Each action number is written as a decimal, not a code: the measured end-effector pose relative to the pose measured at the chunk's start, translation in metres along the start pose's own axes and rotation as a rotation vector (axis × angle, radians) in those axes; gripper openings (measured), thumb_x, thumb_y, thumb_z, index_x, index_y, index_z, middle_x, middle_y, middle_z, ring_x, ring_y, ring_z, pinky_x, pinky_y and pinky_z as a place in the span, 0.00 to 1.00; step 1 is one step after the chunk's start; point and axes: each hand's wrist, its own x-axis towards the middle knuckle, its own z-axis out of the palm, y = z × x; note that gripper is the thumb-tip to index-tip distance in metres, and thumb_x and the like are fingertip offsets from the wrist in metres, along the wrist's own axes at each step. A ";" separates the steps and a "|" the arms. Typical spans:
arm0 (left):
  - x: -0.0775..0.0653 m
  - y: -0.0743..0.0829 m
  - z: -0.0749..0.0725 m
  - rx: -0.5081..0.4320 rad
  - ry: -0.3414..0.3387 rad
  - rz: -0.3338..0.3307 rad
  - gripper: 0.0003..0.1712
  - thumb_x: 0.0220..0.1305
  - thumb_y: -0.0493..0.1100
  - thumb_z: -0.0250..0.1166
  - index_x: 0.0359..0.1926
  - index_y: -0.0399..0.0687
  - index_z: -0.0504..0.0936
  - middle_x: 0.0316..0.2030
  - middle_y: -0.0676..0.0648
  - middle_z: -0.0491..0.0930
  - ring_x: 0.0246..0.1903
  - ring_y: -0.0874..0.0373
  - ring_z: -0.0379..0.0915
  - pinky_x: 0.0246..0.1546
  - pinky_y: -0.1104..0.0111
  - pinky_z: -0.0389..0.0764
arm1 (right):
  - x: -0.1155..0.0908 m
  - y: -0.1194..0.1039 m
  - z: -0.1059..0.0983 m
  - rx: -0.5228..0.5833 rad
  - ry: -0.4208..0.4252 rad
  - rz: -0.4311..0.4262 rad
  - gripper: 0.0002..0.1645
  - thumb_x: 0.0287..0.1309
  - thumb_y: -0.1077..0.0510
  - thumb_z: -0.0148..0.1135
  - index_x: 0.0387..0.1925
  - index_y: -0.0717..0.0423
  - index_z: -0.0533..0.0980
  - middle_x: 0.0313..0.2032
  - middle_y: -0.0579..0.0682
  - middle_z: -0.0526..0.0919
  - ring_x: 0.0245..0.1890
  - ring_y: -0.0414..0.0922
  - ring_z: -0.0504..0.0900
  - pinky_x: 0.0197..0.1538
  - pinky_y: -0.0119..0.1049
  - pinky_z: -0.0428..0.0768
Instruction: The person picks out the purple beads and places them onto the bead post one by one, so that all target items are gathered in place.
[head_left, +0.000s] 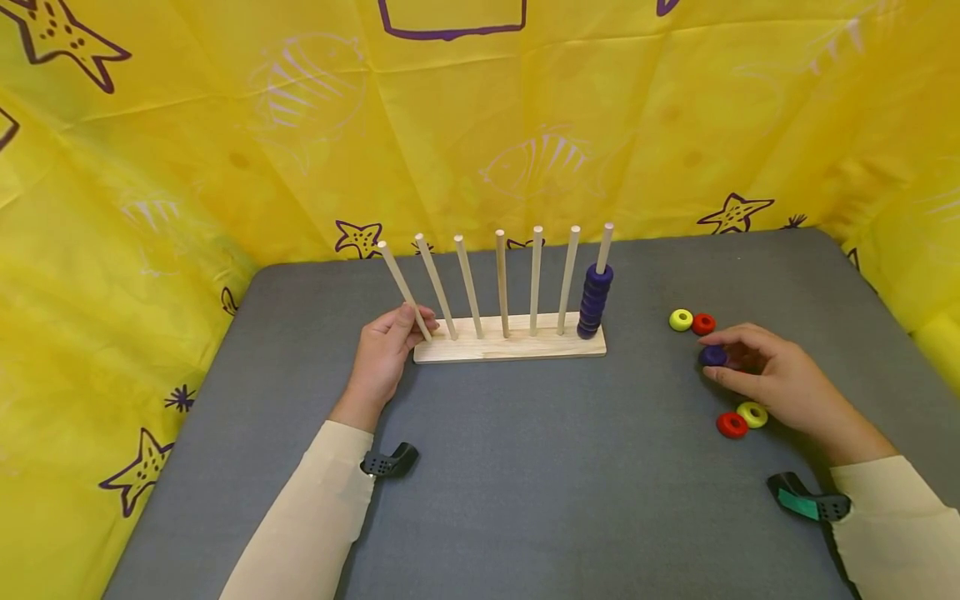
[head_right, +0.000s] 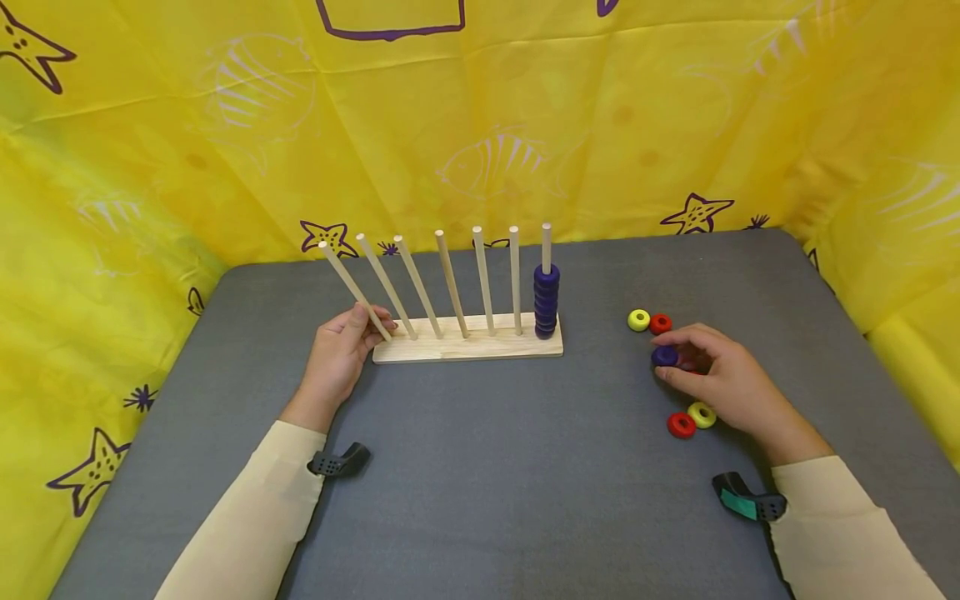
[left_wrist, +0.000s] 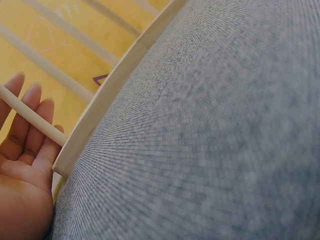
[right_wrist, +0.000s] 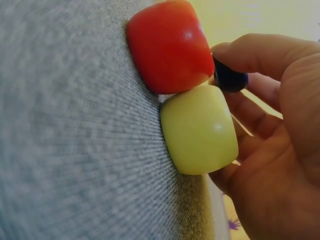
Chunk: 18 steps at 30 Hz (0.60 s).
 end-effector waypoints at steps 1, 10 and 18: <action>0.000 0.000 0.000 -0.002 0.000 0.000 0.28 0.87 0.50 0.57 0.52 0.23 0.84 0.45 0.38 0.86 0.51 0.49 0.84 0.55 0.63 0.83 | 0.000 0.000 0.000 0.001 0.002 0.004 0.23 0.63 0.70 0.78 0.57 0.59 0.83 0.45 0.46 0.84 0.36 0.40 0.80 0.38 0.25 0.78; 0.000 0.000 0.000 -0.002 0.000 -0.001 0.28 0.87 0.50 0.57 0.52 0.23 0.84 0.46 0.33 0.85 0.51 0.51 0.85 0.55 0.63 0.83 | 0.001 -0.002 0.001 0.028 0.031 -0.025 0.22 0.61 0.73 0.76 0.56 0.60 0.83 0.43 0.47 0.83 0.37 0.40 0.78 0.38 0.24 0.77; 0.001 -0.001 0.000 0.007 -0.007 -0.007 0.28 0.86 0.52 0.57 0.52 0.26 0.85 0.46 0.35 0.86 0.52 0.49 0.84 0.55 0.64 0.84 | 0.003 -0.006 0.002 0.040 0.051 -0.084 0.23 0.59 0.78 0.75 0.55 0.64 0.84 0.48 0.47 0.82 0.39 0.39 0.77 0.39 0.22 0.77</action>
